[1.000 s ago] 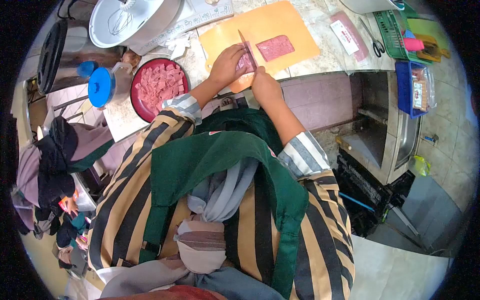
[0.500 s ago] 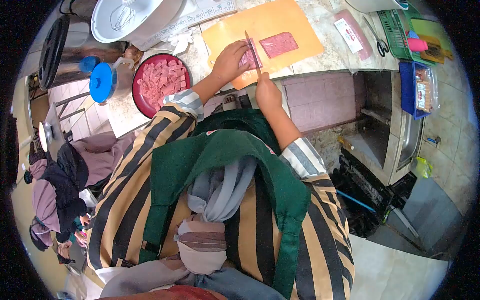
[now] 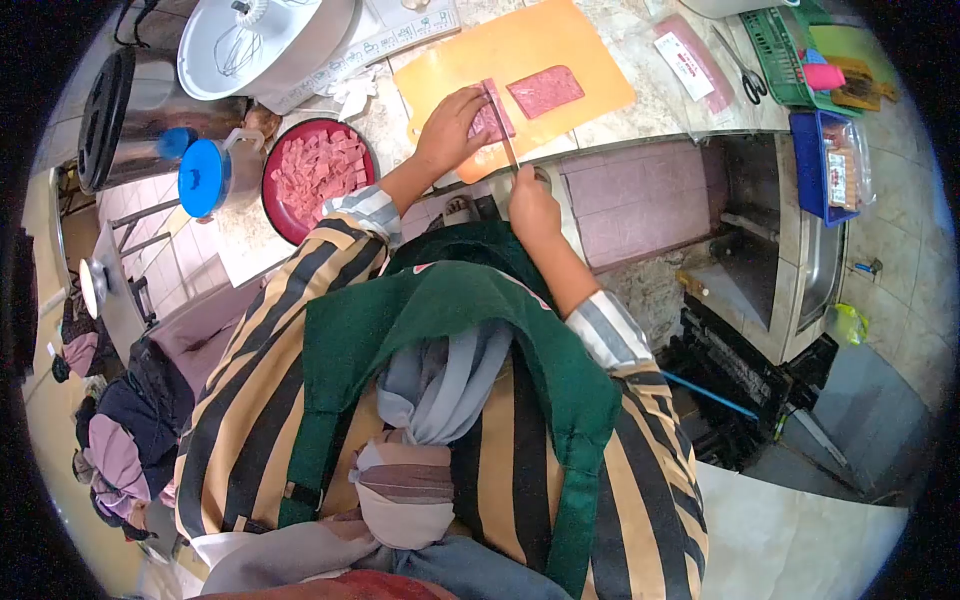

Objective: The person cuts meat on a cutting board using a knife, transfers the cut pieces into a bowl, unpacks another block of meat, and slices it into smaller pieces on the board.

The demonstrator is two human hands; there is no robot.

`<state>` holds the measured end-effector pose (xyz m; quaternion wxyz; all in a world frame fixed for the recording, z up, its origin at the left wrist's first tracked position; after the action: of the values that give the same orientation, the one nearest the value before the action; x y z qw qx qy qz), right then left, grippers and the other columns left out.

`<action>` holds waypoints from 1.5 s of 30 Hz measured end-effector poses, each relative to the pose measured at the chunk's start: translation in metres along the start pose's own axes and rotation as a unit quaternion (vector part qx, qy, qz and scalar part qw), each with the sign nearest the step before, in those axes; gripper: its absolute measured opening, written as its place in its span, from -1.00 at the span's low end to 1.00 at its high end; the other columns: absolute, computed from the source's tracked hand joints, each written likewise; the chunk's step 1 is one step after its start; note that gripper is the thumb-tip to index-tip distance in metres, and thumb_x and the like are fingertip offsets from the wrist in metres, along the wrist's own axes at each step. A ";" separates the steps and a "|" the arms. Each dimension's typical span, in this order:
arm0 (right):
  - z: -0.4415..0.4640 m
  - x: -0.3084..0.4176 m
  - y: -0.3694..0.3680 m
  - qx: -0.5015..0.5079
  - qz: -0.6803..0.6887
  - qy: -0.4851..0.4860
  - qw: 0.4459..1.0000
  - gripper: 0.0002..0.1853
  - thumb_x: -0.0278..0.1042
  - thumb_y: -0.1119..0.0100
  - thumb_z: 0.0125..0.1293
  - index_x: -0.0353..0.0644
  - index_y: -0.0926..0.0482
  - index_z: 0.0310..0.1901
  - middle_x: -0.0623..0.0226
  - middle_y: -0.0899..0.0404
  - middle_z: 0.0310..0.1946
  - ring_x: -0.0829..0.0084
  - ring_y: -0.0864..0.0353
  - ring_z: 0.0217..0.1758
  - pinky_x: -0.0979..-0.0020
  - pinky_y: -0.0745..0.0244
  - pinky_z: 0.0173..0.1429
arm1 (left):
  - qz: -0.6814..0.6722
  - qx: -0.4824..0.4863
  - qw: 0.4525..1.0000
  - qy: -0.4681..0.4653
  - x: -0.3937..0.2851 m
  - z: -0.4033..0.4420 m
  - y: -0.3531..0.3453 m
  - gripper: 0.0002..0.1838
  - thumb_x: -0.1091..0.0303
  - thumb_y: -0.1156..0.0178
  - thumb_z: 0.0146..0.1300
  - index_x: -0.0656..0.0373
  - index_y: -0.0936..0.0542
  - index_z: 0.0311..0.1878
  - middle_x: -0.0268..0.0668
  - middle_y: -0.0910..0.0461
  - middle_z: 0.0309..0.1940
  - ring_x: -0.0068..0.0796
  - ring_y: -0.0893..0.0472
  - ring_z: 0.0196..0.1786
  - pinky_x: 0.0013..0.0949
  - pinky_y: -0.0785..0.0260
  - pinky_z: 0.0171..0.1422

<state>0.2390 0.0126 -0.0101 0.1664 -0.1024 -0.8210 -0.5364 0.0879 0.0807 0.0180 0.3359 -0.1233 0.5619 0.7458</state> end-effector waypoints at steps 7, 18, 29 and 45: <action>0.054 0.025 0.004 -0.021 -0.002 0.029 0.999 -0.79 -0.34 0.19 0.42 -0.31 -0.35 -0.10 -0.24 -0.62 -0.35 -0.21 -0.66 -0.23 -0.13 -0.51 -0.12 | -0.002 0.007 1.000 0.003 0.001 -0.002 -0.002 -0.43 0.28 -0.35 0.01 0.25 -0.54 0.14 -0.11 -0.48 0.21 -0.15 -0.41 0.32 -0.15 -0.19 0.47; -0.036 -0.042 0.016 0.071 0.000 0.025 0.997 -0.74 -0.21 0.05 0.45 -0.28 -0.37 -0.12 -0.27 -0.61 -0.36 -0.24 -0.63 -0.25 -0.12 -0.51 -0.15 | -0.018 -0.001 1.000 -0.015 -0.002 0.001 0.003 -0.49 0.30 -0.32 0.06 0.28 -0.53 0.10 -0.06 -0.47 0.18 -0.06 -0.45 0.25 -0.15 -0.29 0.37; -0.054 -0.150 0.062 0.244 0.390 -0.134 0.878 -0.79 -0.21 0.00 0.50 -0.20 -0.42 -0.11 0.47 -0.28 -0.72 0.62 -0.25 -0.80 0.49 -0.21 -0.76 | -0.045 0.011 0.998 0.033 -0.037 0.075 -0.029 -0.52 0.41 -0.23 0.04 0.32 -0.52 0.09 0.03 -0.54 0.06 0.01 -0.49 0.17 -0.10 -0.33 0.31; 0.081 -0.134 0.084 0.348 0.329 0.042 0.877 -0.72 -0.23 0.00 0.49 -0.25 -0.44 0.05 0.44 -0.31 -0.73 0.57 -0.28 -0.81 0.43 -0.22 -0.74 | -0.003 0.117 0.971 0.207 0.005 0.108 -0.073 -0.33 0.33 -0.42 -0.20 0.16 -0.57 0.13 -0.05 -0.53 -0.09 -0.06 -0.51 0.04 -0.17 -0.40 0.20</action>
<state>0.3789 0.1216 -0.0200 0.3928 -0.2794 -0.8658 -0.1345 0.1520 0.1926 -0.0035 0.2266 -0.2367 0.7021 0.6322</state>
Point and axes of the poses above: each hand's wrist, its own z-axis towards the middle knuckle, its own y-axis out of the back of the hand, x = y × z, the point moved 10 cm from there along z, towards the middle knuckle
